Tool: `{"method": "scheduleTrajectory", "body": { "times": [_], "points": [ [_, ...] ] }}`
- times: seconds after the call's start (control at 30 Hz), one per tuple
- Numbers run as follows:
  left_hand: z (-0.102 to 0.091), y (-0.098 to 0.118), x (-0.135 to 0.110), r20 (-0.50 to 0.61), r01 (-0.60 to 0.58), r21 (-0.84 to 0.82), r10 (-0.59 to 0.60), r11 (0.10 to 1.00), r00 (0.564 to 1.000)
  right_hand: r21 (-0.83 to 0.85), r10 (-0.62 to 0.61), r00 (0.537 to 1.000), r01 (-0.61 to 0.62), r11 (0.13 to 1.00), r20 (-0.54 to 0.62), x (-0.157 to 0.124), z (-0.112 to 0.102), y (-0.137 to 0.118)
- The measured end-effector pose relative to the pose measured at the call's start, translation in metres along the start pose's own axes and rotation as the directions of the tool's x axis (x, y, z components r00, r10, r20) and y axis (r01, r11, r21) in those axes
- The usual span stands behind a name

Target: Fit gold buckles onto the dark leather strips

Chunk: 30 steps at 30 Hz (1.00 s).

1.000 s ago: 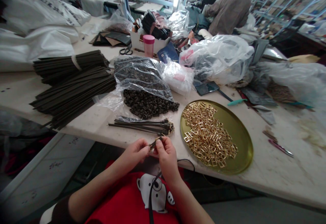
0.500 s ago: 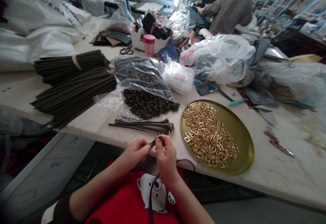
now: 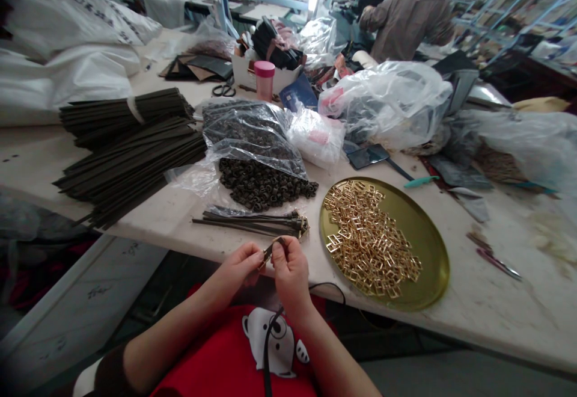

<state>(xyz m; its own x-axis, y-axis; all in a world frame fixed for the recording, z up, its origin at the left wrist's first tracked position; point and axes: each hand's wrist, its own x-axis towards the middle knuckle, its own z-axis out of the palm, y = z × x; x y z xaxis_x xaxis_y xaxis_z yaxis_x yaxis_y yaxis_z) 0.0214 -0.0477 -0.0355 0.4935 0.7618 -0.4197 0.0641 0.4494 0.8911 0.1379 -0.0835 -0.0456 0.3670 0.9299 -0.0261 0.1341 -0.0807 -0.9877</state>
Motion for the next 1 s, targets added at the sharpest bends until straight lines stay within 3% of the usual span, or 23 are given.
{"method": "scheduleTrajectory", "body": {
  "times": [0.3, 0.43, 0.6, 0.67, 0.73, 0.77, 0.9, 1.0],
  "points": [
    [-0.003, -0.002, 0.001, -0.004, -0.026, 0.063, 0.026, 0.998, 1.000, 0.003, 0.004, 1.000, -0.004, 1.000, 0.019, 0.002, 0.001, 0.004],
    [-0.002, -0.004, 0.002, -0.008, -0.032, 0.070, 0.033, 0.997, 0.999, -0.222, -0.171, 0.985, 0.162, 0.961, -0.020, -0.002, -0.001, 0.007],
    [-0.001, -0.002, 0.002, -0.052, -0.110, 0.171, 0.120, 0.979, 0.991, -0.433, -0.488, 0.865, 0.488, 0.758, 0.120, -0.008, -0.006, 0.008],
    [0.000, 0.000, 0.001, -0.085, -0.149, 0.237, 0.173, 0.960, 0.981, -0.452, -0.574, 0.794, 0.596, 0.664, 0.202, -0.008, -0.007, 0.006],
    [0.000, 0.002, 0.000, -0.125, -0.171, 0.291, 0.215, 0.941, 0.969, -0.431, -0.605, 0.757, 0.645, 0.630, 0.249, -0.009, -0.007, 0.003],
    [0.001, 0.002, -0.001, -0.140, -0.176, 0.309, 0.228, 0.935, 0.964, -0.409, -0.594, 0.766, 0.637, 0.653, 0.247, -0.009, -0.007, 0.002],
    [0.001, 0.001, -0.003, -0.143, -0.173, 0.313, 0.226, 0.934, 0.964, -0.327, -0.459, 0.878, 0.477, 0.816, 0.136, -0.008, -0.005, 0.000],
    [-0.001, -0.002, -0.002, -0.140, -0.173, 0.309, 0.225, 0.935, 0.964, -0.318, -0.420, 0.902, 0.430, 0.845, 0.104, -0.008, -0.004, 0.002]
  ]
}}
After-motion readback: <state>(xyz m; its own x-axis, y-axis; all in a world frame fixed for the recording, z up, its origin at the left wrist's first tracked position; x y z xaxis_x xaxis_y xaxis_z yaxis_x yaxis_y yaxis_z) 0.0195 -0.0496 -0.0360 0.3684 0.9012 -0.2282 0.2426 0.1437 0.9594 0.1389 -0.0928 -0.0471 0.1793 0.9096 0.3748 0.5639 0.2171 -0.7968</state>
